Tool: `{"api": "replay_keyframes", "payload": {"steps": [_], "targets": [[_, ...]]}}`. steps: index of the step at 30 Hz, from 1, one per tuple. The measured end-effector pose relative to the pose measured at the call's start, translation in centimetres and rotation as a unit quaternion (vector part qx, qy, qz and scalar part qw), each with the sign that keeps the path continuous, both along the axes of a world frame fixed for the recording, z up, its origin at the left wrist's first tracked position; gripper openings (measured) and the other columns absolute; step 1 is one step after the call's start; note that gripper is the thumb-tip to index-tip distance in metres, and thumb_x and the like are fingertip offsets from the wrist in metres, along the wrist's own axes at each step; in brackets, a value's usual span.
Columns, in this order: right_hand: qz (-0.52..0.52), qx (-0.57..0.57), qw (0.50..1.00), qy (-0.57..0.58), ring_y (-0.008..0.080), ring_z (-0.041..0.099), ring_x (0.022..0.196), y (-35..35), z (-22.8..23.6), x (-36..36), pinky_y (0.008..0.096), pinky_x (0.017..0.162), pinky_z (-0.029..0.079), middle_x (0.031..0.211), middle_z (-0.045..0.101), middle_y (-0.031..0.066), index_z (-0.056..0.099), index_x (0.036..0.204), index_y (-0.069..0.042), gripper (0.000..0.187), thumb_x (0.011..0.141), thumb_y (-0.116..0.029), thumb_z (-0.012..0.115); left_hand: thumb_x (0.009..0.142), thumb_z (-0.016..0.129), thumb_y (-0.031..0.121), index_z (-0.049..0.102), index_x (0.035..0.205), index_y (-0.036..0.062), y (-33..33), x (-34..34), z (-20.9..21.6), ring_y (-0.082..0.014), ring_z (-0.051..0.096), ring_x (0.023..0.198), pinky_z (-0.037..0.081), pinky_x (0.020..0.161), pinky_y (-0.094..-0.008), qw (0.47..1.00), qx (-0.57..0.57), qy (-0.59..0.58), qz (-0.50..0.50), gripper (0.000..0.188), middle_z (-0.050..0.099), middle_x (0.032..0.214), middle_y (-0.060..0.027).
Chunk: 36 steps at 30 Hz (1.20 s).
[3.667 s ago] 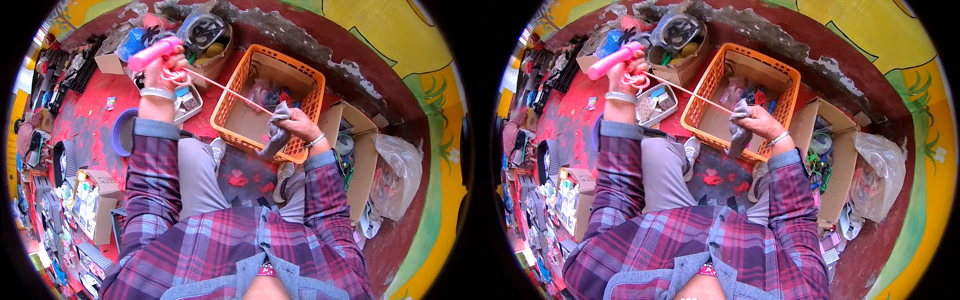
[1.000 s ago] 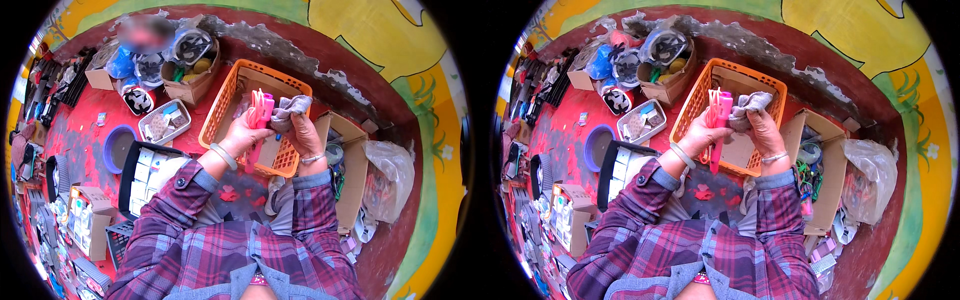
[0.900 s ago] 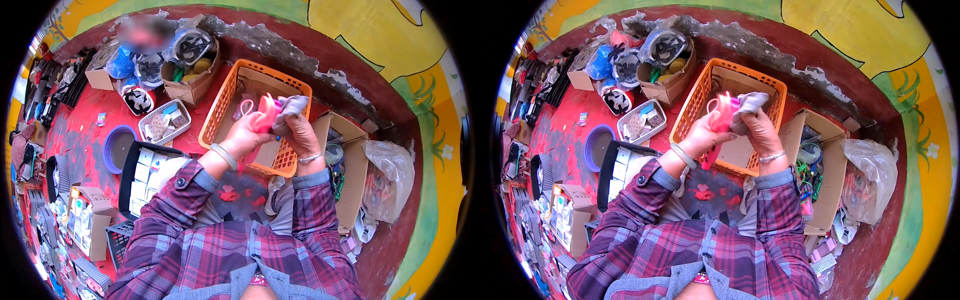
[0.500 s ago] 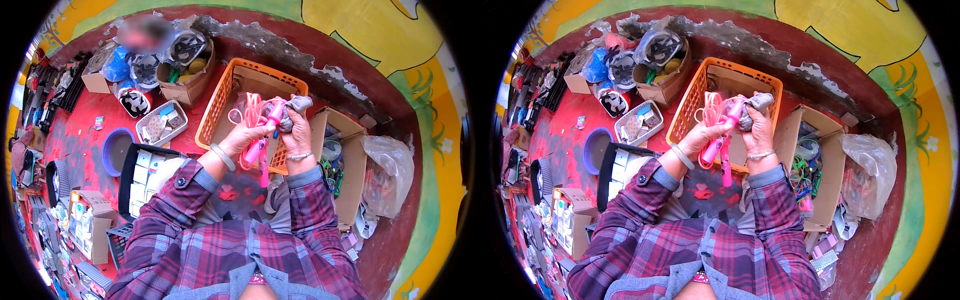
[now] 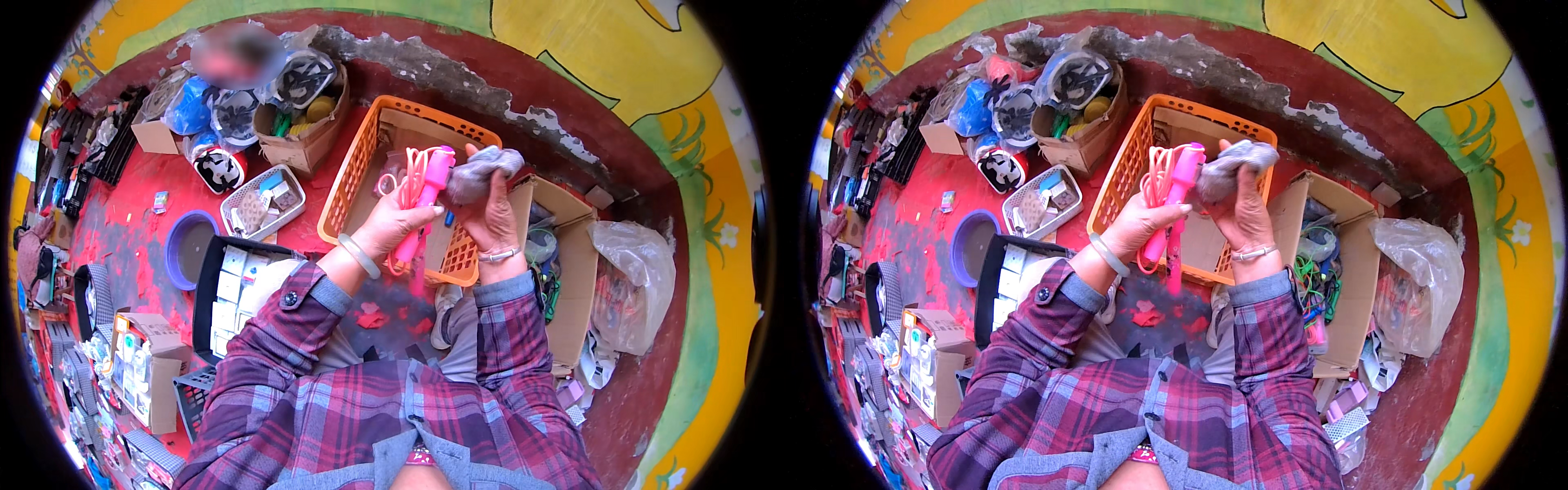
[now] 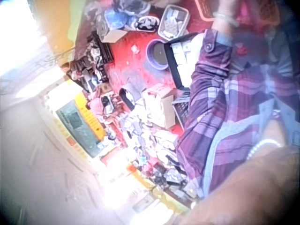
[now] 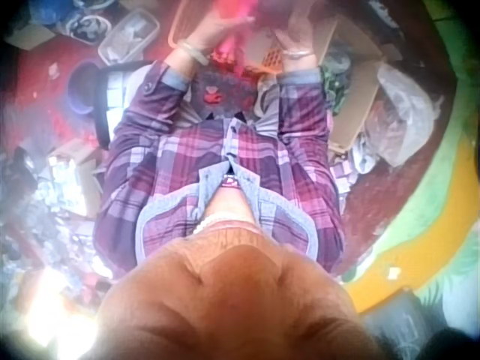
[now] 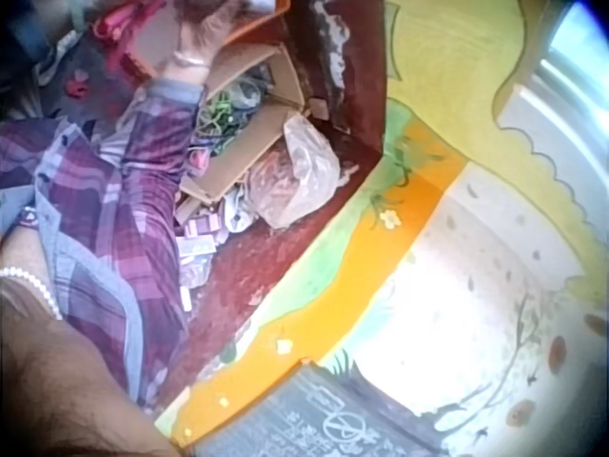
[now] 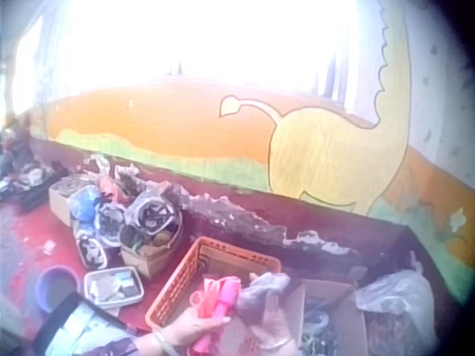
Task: The person wipes different parts of jump ropes with a cloth, handling a pink jump rope and a blue jump rope one at a time while sitting on the floor.
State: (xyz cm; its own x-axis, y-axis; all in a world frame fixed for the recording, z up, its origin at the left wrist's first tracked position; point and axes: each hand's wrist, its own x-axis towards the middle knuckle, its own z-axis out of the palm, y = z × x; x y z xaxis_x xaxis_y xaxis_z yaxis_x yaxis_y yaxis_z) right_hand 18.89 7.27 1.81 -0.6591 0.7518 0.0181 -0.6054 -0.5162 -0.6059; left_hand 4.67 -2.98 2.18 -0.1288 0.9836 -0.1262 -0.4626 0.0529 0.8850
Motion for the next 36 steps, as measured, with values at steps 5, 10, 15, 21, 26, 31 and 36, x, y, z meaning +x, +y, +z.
{"api": "replay_keyframes", "payload": {"steps": [5,10,15,21,26,31,36], "targets": [[-0.085,0.058,0.987,-0.120,0.0137,0.056,0.096,-1.8,-0.7,-2.1,0.0277,0.085,0.046,0.108,0.056,0.0021,0.044,0.127,-0.008,0.053,0.079,-0.005,0.068,0.076,0.069,0.007,0.054,0.110,0.0074,0.6,0.8,-2.7,-0.0059,0.052,0.077,0.044,0.070,-0.0212,0.994,-0.016,0.096,-0.039,0.037,0.056,0.089,0.0034],[-0.239,0.047,0.960,-0.141,0.0131,0.058,0.087,-2.9,-0.9,-3.2,0.0269,0.077,0.049,0.099,0.058,0.0027,0.052,0.111,-0.007,0.030,0.083,-0.007,0.064,0.076,0.068,0.006,0.055,0.110,0.0066,0.5,1.1,-3.1,-0.0054,0.053,0.082,0.044,0.072,-0.0212,0.994,-0.004,0.089,-0.069,0.036,0.057,0.093,0.0032],[-0.299,-0.007,0.936,-0.187,0.0129,0.059,0.078,-1.4,-2.0,-2.6,0.0271,0.070,0.050,0.088,0.058,0.0005,0.056,0.099,-0.009,0.016,0.087,-0.019,0.059,0.076,0.068,0.007,0.055,0.110,0.0056,0.3,1.7,-2.2,-0.0070,0.053,0.082,0.045,0.074,-0.0228,0.992,0.005,0.072,-0.105,0.036,0.057,0.093,0.0023],[-0.181,-0.101,0.976,-0.062,0.0161,0.060,0.082,0.1,-2.0,-1.5,0.0351,0.074,0.051,0.089,0.060,0.0011,0.056,0.098,-0.009,0.036,0.087,-0.043,0.057,0.079,0.067,0.023,0.051,0.112,0.0027,-0.1,0.3,-1.4,-0.0169,0.060,0.088,0.050,0.075,-0.0277,0.984,-0.062,-0.113,-0.122,0.042,0.061,0.098,-0.0074],[-0.166,-0.086,0.982,0.000,0.0333,0.057,0.101,1.6,-0.2,0.5,0.0454,0.086,0.049,0.108,0.058,0.0228,0.045,0.116,-0.003,0.044,0.092,-0.040,0.049,0.085,0.059,0.035,0.047,0.119,0.0033,-0.5,-1.2,-0.2,-0.0211,0.063,0.092,0.054,0.065,-0.0266,0.976,-0.034,-0.202,-0.079,0.048,0.061,0.104,-0.0135],[-0.015,0.019,0.999,-0.023,0.0221,0.054,0.107,0.9,0.0,0.6,0.0355,0.095,0.042,0.116,0.056,0.0117,0.042,0.126,0.002,0.060,0.085,-0.037,0.062,0.087,0.056,0.039,0.048,0.117,0.0035,-0.1,-1.1,-0.3,-0.0207,0.064,0.087,0.053,0.056,-0.0229,0.969,-0.030,-0.214,-0.117,0.047,0.062,0.099,-0.0134],[-0.049,-0.015,0.997,-0.063,0.0140,0.060,0.089,-1.1,-0.7,-1.5,0.0305,0.079,0.050,0.099,0.061,-0.0002,0.057,0.108,-0.010,0.030,0.083,-0.022,0.067,0.089,0.054,0.041,0.051,0.115,0.0062,-0.3,0.3,-1.3,-0.0163,0.062,0.078,0.051,0.072,-0.0293,0.986,-0.030,-0.061,-0.154,0.043,0.061,0.088,-0.0067]]}}
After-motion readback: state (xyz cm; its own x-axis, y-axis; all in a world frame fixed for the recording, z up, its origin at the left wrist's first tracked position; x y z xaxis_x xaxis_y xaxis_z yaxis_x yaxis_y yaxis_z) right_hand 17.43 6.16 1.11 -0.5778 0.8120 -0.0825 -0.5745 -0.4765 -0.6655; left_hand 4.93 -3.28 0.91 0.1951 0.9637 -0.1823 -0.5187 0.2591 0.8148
